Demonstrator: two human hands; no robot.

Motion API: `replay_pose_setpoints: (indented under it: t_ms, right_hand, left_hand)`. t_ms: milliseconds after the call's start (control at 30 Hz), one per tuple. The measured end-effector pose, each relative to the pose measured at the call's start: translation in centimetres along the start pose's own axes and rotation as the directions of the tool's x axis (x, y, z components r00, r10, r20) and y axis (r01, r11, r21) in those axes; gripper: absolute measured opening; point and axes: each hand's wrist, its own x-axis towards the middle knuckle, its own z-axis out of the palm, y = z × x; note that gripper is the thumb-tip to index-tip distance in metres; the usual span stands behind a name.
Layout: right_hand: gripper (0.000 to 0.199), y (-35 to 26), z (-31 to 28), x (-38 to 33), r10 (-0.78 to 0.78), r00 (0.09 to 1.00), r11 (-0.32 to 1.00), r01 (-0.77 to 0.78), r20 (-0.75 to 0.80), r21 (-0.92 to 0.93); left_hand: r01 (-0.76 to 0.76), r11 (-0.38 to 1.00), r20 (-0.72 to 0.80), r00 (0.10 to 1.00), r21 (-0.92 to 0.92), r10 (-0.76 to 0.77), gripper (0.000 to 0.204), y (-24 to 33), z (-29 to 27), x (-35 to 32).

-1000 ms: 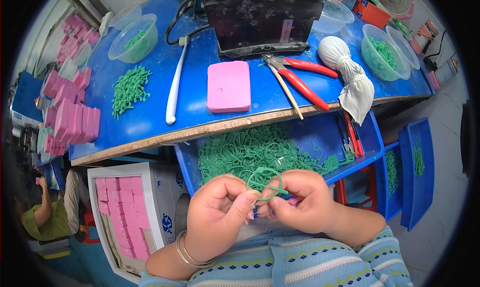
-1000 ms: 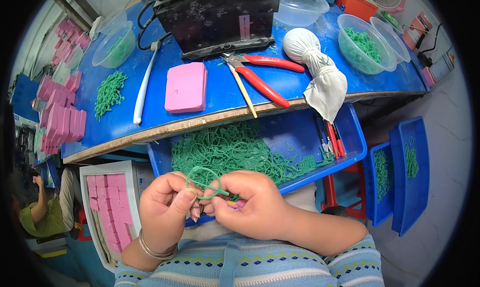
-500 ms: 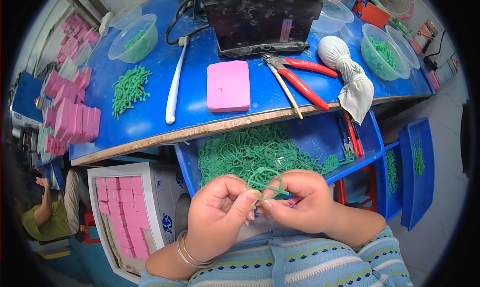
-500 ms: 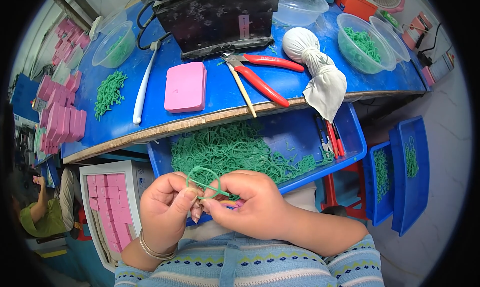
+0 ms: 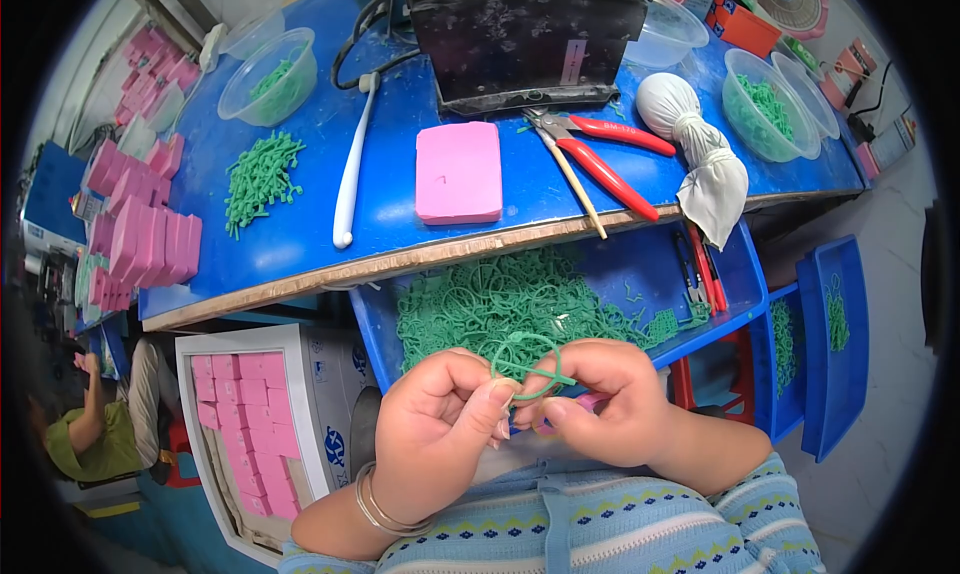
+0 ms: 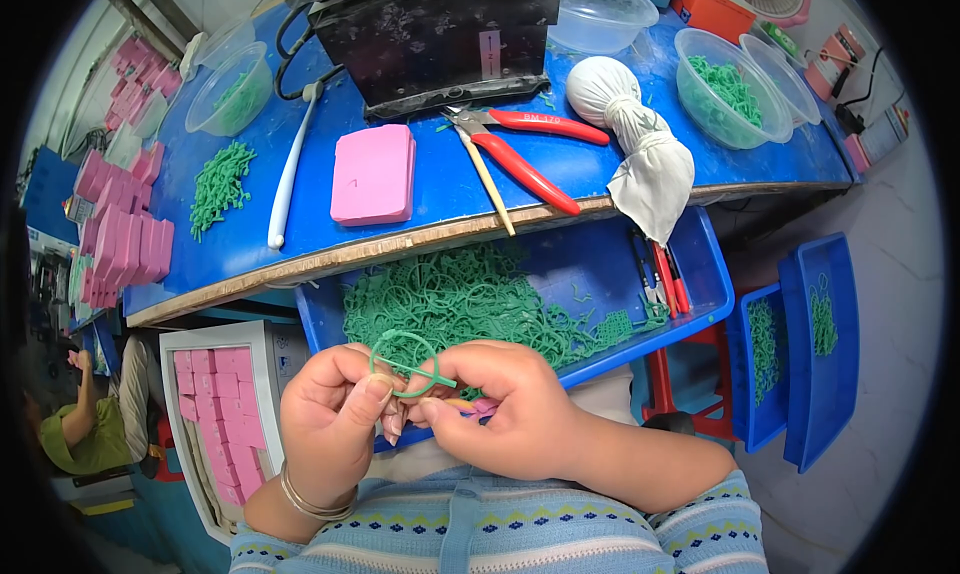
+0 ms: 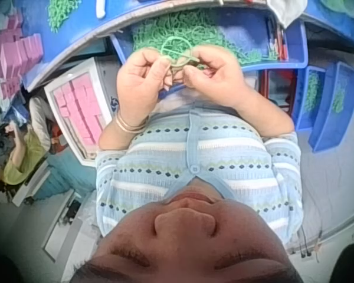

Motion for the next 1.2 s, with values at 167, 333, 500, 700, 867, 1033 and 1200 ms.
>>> replay_pose_setpoints:
  t_ms: [167,333,500,700,867,1033,1200]
  right_hand:
    - [0.009,-0.3,-0.3,-0.3,0.104,0.994,0.977,-0.094,-0.045,0.189]
    - [0.010,0.1,-0.4,-0.4,0.031,0.998,0.994,-0.025,-0.058,0.105]
    - [0.008,0.2,-1.2,-0.1,-0.175,0.984,0.977,0.179,0.044,-0.120]
    - [0.007,0.8,-1.1,0.2,-0.242,0.969,0.928,0.247,0.052,-0.280]
    - [0.011,0.7,-1.1,0.3,-0.146,0.989,0.956,0.143,0.008,-0.258]
    - [0.013,0.9,-1.1,0.4,-0.158,0.987,0.948,0.151,-0.002,-0.281]
    - [0.014,1.1,-1.3,0.3,-0.127,0.990,0.966,0.110,-0.058,-0.234]
  left_hand:
    - [-0.027,0.999,0.008,1.000,0.038,0.027,0.002,-0.1,-0.5,0.0]
    - [-0.004,0.999,0.037,0.999,-0.037,0.005,0.016,0.3,0.0,0.0]
    - [-0.050,0.995,0.001,0.999,0.082,0.050,0.035,0.9,-0.1,0.4]
    - [-0.226,0.913,0.147,0.972,0.339,0.185,0.031,0.6,-1.0,0.5]
    - [-0.343,0.830,0.198,0.938,0.440,0.283,0.028,0.5,-0.7,0.6]
    - [-0.347,0.815,0.206,0.937,0.464,0.281,0.029,0.6,-0.5,0.6]
    - [-0.350,0.807,0.211,0.936,0.475,0.282,0.030,0.6,-0.6,0.7]
